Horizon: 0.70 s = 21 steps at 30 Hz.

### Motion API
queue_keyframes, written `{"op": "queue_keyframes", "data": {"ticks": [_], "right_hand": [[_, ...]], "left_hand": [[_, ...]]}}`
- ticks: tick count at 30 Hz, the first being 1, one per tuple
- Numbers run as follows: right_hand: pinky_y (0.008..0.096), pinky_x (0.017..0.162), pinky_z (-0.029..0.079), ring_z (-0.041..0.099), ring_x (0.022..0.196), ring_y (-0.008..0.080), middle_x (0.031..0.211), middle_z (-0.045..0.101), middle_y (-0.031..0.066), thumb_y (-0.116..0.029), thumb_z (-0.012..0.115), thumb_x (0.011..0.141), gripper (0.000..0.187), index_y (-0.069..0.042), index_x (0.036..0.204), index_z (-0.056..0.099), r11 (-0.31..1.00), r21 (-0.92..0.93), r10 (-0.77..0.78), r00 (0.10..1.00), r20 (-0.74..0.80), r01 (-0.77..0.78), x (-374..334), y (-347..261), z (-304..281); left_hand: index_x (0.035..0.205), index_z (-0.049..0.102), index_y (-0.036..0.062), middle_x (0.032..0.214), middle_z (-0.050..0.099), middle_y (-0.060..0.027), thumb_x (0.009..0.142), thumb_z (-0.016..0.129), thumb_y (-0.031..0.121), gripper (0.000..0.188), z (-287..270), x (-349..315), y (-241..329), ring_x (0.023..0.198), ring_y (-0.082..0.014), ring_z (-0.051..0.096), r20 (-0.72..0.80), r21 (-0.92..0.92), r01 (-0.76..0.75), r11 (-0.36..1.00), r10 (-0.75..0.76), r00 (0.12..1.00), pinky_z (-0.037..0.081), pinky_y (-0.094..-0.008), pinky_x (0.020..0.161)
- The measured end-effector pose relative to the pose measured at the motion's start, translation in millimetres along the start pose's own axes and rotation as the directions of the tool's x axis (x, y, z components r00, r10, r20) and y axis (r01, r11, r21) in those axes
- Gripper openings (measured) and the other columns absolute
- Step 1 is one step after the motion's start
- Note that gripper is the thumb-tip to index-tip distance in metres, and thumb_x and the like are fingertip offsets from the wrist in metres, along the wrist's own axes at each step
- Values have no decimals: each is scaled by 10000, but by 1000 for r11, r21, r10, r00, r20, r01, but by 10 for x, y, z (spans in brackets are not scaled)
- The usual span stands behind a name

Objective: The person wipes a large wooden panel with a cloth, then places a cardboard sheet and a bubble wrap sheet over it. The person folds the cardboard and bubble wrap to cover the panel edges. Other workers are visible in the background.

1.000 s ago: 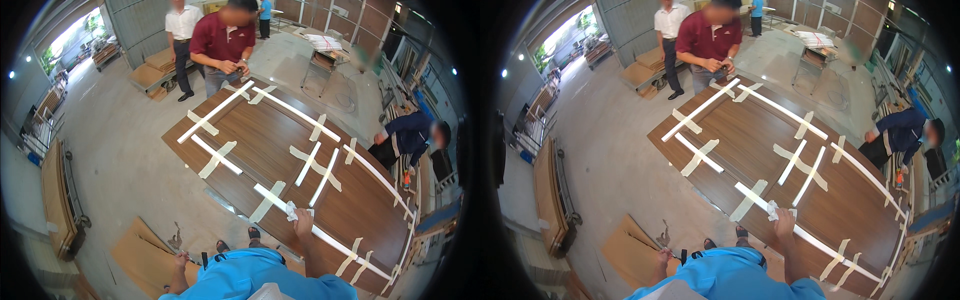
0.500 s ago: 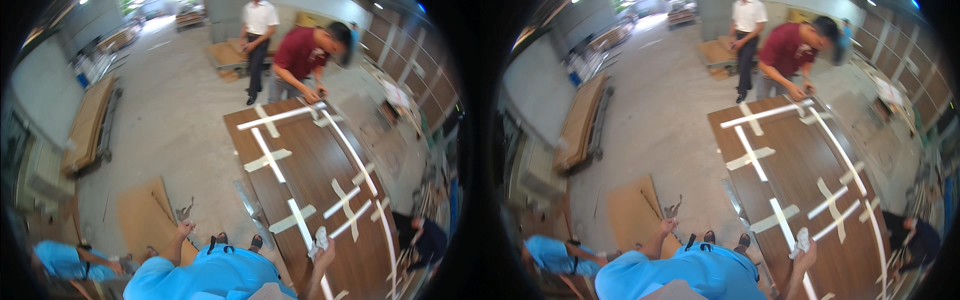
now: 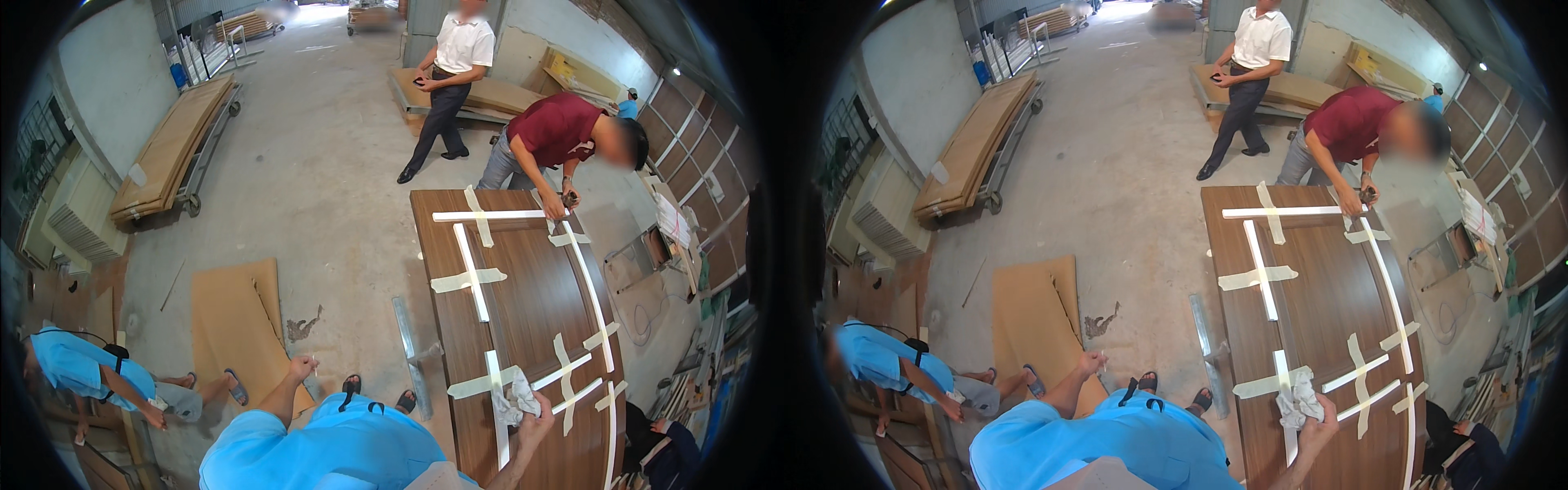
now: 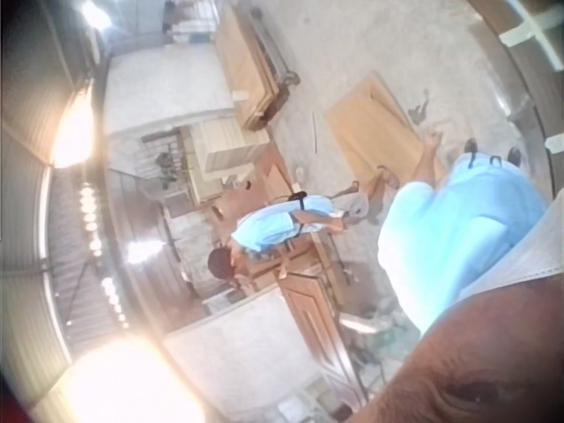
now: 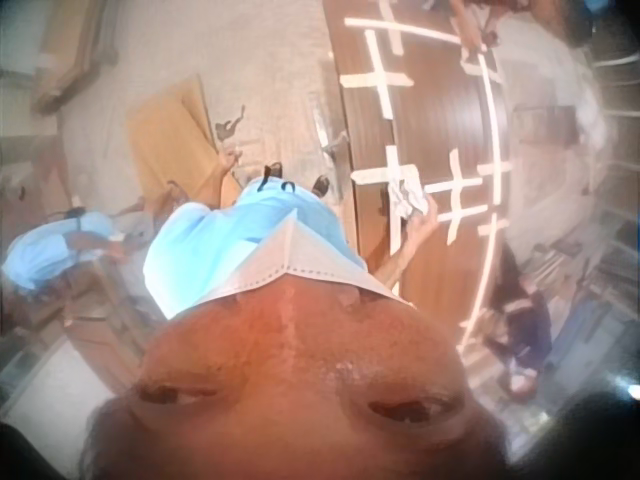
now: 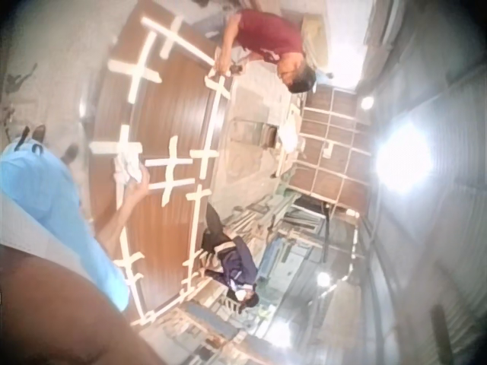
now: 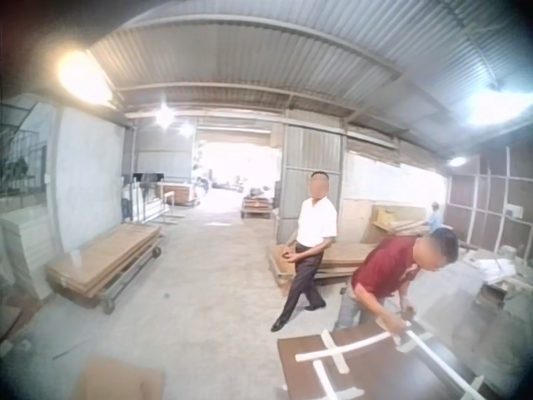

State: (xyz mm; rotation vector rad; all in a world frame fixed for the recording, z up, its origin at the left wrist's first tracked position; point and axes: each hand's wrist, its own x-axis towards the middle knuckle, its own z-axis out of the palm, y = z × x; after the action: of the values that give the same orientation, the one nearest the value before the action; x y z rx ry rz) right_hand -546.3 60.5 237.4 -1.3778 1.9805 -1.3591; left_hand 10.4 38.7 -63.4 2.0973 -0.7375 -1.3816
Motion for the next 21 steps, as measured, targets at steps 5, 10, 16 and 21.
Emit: {"op": "queue_keyframes", "data": {"ticks": [5,10,16,21], "right_hand": [[284,825,480,620,872,161,892,673,94,123,460,769,319,49,1003,664,1000,24,-18,995,99,16,62,-174,353],[276,805,476,612,859,150,889,657,82,128,455,760,336,46,1017,655,999,46,-37,967,253,27,110,-495,770],[271,798,479,615,867,149,934,653,75,125,482,749,388,35,1094,633,997,70,4,895,446,-40,165,-907,1403],[258,814,463,618,904,167,965,659,111,116,470,712,338,43,967,679,996,81,-75,842,535,37,227,-1046,1908]], "left_hand": [[821,727,7,739,677,-51,848,683,164,165,-125,70,-207,658,-132,602,-35,-42,-31,999,30,999,497,-295,623],[803,717,32,685,632,-26,842,693,186,160,-338,125,-389,612,-126,563,-55,-110,12,994,-18,998,458,-294,569],[782,696,36,683,623,-17,869,672,162,154,-657,18,-578,583,-104,522,-114,-232,55,971,-84,990,437,-274,540],[833,711,67,764,649,-33,901,633,211,177,-973,-42,-818,670,-141,596,-107,-203,157,966,-181,978,480,-296,592]]}}
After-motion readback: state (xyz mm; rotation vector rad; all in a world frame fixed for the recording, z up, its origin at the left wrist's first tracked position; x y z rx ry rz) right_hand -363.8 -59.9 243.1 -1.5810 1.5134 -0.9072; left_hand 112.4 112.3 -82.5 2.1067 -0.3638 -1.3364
